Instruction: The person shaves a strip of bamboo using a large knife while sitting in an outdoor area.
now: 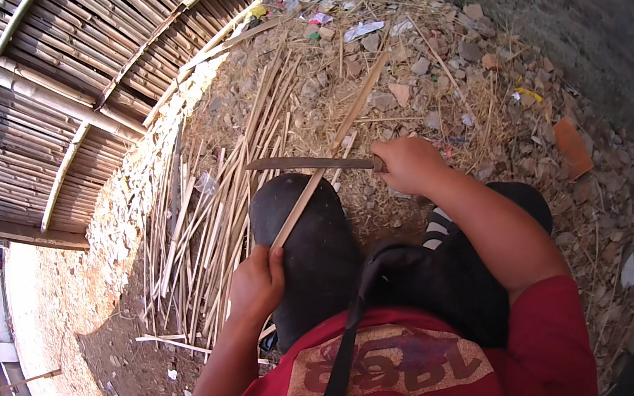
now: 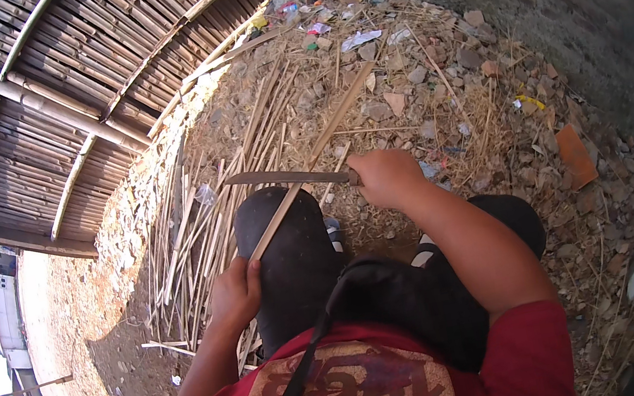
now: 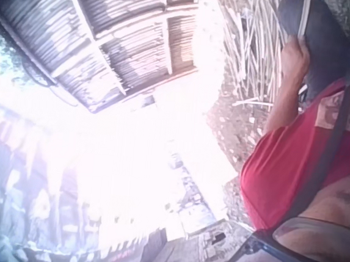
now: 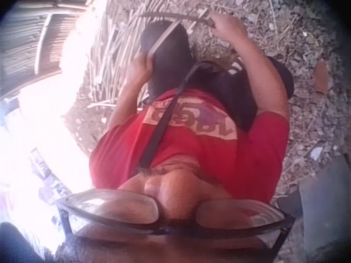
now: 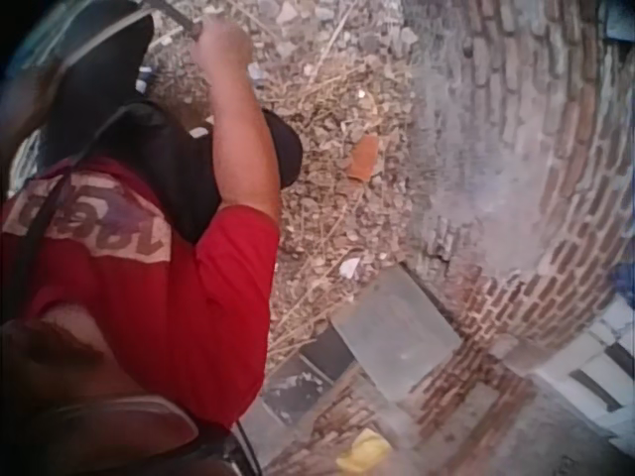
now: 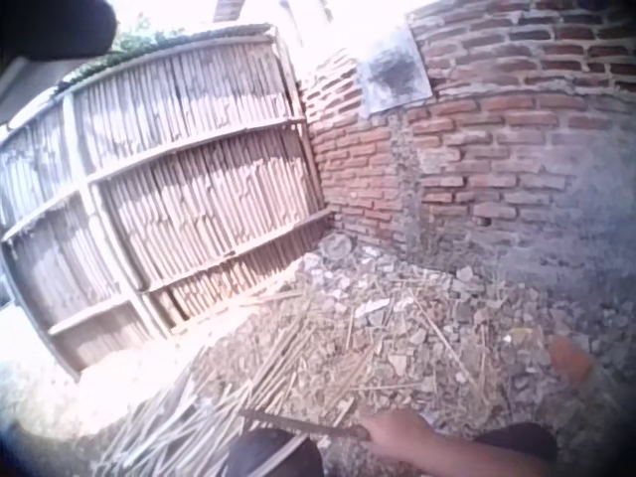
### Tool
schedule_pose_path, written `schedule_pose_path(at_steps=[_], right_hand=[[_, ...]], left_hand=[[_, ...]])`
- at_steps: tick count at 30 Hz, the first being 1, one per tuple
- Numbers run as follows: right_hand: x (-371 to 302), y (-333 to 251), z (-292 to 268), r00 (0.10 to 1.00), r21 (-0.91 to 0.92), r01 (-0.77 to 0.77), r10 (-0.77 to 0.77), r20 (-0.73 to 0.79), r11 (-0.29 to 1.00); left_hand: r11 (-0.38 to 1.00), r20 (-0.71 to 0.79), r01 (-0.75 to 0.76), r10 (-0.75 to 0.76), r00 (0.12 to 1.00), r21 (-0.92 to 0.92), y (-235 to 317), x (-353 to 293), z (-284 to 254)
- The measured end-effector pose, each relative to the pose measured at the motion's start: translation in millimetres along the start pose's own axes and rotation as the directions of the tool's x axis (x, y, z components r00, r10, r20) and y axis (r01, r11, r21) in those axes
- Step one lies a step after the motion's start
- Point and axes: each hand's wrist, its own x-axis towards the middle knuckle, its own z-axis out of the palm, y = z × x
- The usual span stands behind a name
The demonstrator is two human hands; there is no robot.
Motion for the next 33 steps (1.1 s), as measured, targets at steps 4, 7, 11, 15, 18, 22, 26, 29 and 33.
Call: schedule_pose_path(at_steps=[4,7,11,15,18,22,26,29,33], right_hand=[[5.9,1.2,14.8,1.000,-0.089,-0.011,0.008,-0.027,0.996],[16.4,36.5,17.7,0.986,-0.036,-0.155,0.152,-0.064,0.987],[11.6,23.7,0.3,0.981,0.008,-0.164,0.164,-0.102,0.986],[4.7,-1.4,-1.4,0.987,-0.012,0.023,-0.024,-0.160,1.000],[3.3,-2.3,4.4,0.997,-0.012,0.035,-0.036,-0.070,0.999],[4.6,0.5,9.1,0.996,0.030,0.061,-0.059,-0.064,0.998],[5.2,-8.6,12.7,0.993,-0.016,0.120,-0.120,-0.019,0.993],[13.5,9.2,16.0,1.000,0.109,0.009,-0.011,0.017,0.994],[11.3,9.7,14.1,1.000,0.113,-0.023,0.024,-0.013,0.993]], left_hand=[[0.995,-0.030,-0.059,0.056,0.998,-0.076,-13.0,3.7,8.1],[0.997,-0.006,-0.059,0.058,0.998,-0.050,-10.9,5.1,1.9],[0.995,-0.011,-0.085,0.085,0.996,-0.047,-10.9,4.4,-1.3],[0.978,0.070,-0.028,0.044,0.997,-0.206,-20.5,9.5,-3.6],[0.932,0.224,0.043,0.041,0.974,-0.359,-22.5,13.1,-20.1],[0.964,0.228,0.017,0.046,0.973,-0.266,-19.8,15.7,-22.5],[0.992,0.157,-0.007,0.027,0.987,-0.127,-14.1,12.5,-13.4],[0.995,0.117,-0.028,0.039,0.992,-0.093,-9.9,11.0,-7.0],[0.994,0.156,-0.058,0.072,0.985,-0.094,-12.3,15.1,-13.8]])
